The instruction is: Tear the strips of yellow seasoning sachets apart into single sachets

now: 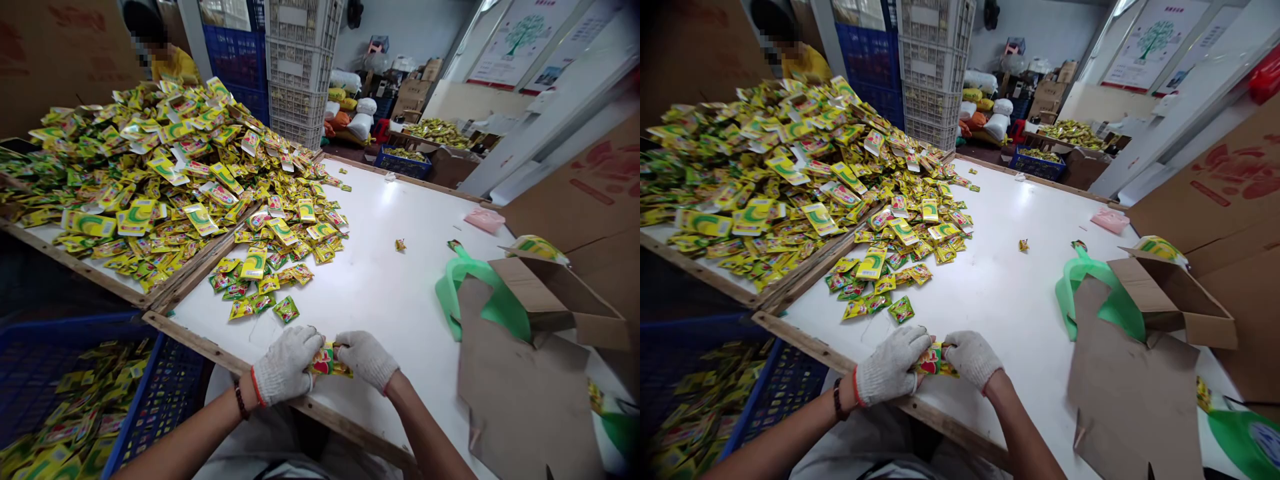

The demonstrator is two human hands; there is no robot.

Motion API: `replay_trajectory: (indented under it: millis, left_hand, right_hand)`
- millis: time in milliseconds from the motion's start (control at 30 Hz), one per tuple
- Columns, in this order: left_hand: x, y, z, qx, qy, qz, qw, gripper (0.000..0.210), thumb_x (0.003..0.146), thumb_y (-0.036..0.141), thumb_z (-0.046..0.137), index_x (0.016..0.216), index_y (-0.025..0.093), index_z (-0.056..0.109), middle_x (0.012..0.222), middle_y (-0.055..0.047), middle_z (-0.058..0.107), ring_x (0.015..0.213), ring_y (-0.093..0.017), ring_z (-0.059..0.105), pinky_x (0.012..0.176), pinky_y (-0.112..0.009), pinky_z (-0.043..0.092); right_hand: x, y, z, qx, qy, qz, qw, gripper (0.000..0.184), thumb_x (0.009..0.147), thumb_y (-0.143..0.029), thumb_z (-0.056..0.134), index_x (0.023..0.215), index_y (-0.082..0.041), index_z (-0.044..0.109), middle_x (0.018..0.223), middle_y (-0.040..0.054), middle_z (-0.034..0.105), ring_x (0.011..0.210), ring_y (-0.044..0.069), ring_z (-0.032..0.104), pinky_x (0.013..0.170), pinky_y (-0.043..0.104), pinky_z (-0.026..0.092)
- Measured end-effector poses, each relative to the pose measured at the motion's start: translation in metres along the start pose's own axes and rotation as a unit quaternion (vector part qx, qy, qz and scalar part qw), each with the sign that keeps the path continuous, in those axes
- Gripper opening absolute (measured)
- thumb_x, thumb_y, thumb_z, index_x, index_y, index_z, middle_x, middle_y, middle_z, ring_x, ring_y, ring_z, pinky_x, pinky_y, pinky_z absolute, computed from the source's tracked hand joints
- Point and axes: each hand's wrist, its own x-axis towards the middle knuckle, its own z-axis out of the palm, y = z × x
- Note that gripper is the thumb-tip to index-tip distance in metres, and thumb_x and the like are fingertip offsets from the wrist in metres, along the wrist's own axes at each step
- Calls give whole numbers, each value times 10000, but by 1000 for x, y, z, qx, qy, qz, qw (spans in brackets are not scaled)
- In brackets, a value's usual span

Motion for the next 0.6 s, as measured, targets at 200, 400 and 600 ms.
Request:
replay_trajectory:
  millis: [200, 400, 600]
  left_hand:
    - [3, -1, 0, 36, 17, 3, 999, 416, 670, 180, 530, 1082, 166, 478, 1011, -91, 507, 945, -245, 451, 814, -366, 390]
    - [6, 2, 6, 38, 42, 0, 998, 451, 683, 191, 529, 1129, 158, 467, 1011, -92, 506, 942, -247, 447, 822, -367, 389]
    - [9, 7, 12, 21, 97, -36, 994, 418, 713, 183, 505, 1130, 169, 473, 995, -92, 506, 948, -249, 455, 833, -375, 387]
  right_hand:
    - [-3, 4, 13, 152, 34, 65, 986, 184, 663, -148, 468, 807, -183, 577, 639, -2, 633, 529, 121, 556, 471, 212, 402]
    - [-15, 2, 19, 342, 49, 137, 928, 142, 731, -277, 475, 724, -165, 560, 354, -67, 474, 275, 64, 371, 279, 154, 288]
    - [-30, -4, 16, 424, 3, 68, 903, 352, 781, -440, 473, 990, -168, 553, 476, -46, 544, 362, 94, 511, 294, 150, 346]
